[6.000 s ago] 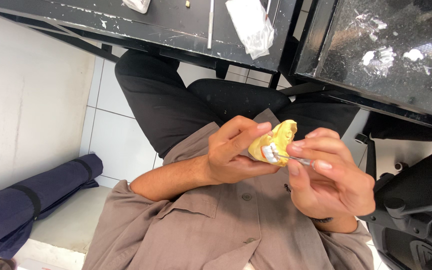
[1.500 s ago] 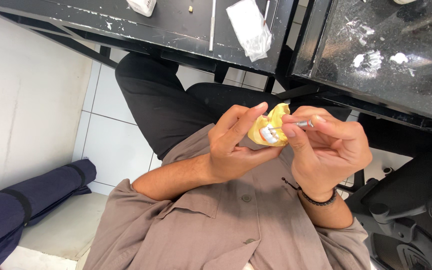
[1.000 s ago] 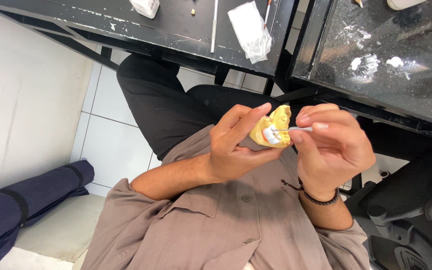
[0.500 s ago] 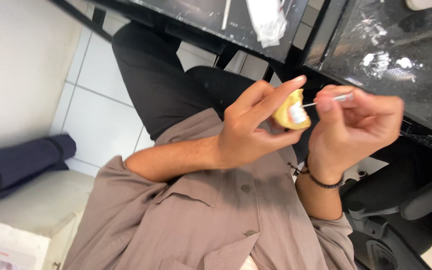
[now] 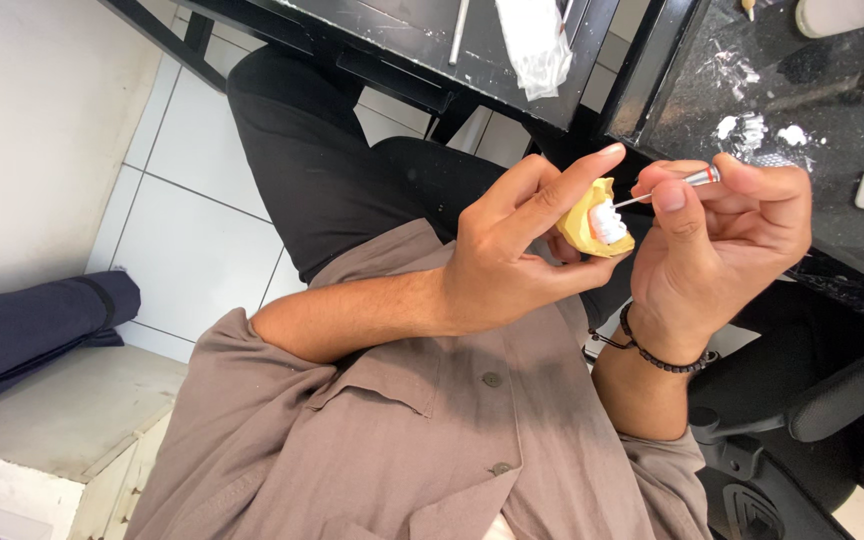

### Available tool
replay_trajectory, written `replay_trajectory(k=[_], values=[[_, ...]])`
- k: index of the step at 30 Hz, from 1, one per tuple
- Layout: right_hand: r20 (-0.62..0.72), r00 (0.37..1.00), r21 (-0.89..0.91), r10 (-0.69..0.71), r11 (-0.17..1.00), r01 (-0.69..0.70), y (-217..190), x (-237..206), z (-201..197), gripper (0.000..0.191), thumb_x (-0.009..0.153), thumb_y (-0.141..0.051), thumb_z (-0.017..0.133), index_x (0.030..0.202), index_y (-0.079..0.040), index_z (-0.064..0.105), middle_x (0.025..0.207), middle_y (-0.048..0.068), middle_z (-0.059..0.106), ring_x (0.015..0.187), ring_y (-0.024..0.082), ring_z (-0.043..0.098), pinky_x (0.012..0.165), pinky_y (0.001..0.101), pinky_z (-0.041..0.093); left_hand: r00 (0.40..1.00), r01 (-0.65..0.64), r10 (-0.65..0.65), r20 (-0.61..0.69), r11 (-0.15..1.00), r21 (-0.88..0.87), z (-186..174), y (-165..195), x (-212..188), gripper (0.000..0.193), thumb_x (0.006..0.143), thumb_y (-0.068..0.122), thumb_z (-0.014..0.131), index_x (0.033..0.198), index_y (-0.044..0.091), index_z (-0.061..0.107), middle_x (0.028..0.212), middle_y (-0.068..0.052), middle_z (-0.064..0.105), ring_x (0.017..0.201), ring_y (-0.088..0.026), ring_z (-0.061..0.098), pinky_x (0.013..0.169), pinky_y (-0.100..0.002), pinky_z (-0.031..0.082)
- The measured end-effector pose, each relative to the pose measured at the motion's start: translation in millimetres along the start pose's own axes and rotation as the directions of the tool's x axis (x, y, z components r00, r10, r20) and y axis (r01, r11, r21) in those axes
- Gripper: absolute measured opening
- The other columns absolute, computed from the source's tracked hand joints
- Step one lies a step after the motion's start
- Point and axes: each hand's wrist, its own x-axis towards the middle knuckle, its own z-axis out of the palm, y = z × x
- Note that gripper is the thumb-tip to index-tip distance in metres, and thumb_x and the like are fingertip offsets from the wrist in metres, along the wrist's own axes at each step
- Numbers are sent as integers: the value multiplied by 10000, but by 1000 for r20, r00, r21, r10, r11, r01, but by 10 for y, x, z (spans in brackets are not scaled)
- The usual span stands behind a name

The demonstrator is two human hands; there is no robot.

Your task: The person holds a yellow dental stone model with a partial denture and uses a fine brush to apply and shape white ceramic material on the prosthetic teeth, working over the model while seated. They periodically reload the brush and rotate the model to reach different surfaces.

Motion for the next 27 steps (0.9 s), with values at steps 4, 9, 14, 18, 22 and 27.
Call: replay_trajectory(k=[4,9,14,18,22,27], values=[[17,1000,25,-3,1000,3,-4,-10,3,268,1084,74,813,1199,19,578,980,219,745,902,255,752,826,355,606,1000,0,0,-9,1000,-4,-12,28,8,720,946,66,896,1512,171,463,1055,23,544,841,1,613,707,-114,612],[-11,1000,32,2,999,-1,-30,-61,73,288,1093,36,811,1242,-9,569,972,217,745,896,252,747,827,331,578,1000,-3,3,-12,1000,-22,-14,50,12,742,940,66,895,1534,167,462,1059,12,535,866,-11,614,724,-124,617],[-92,996,-44,-20,999,16,-40,-69,141,323,1033,29,802,1226,-46,554,954,214,754,825,212,718,699,239,531,1000,-11,11,-5,1000,-13,-8,48,13,719,954,72,902,1514,165,460,1074,11,536,871,-6,618,732,-119,618],[-62,993,-58,-104,993,101,-22,-72,144,309,1084,82,826,1201,-24,561,959,165,712,871,217,714,823,293,604,1000,-14,14,-10,1000,1,15,42,11,717,946,71,902,1510,160,468,1065,10,535,862,-10,612,726,-122,614],[-106,990,-127,-94,989,81,-21,-92,115,351,1076,118,844,1200,-17,545,897,164,706,884,236,742,813,289,607,999,-35,35,2,999,7,12,31,12,755,942,69,905,1548,157,465,1050,1,527,854,-19,595,720,-128,608],[-86,989,-115,-117,988,106,-32,-99,105,339,1055,86,858,1177,-18,560,875,165,708,830,234,731,817,317,610,998,-54,54,-17,998,25,20,43,1,773,925,58,911,1551,164,471,1021,-3,519,847,-39,574,711,-146,585]])
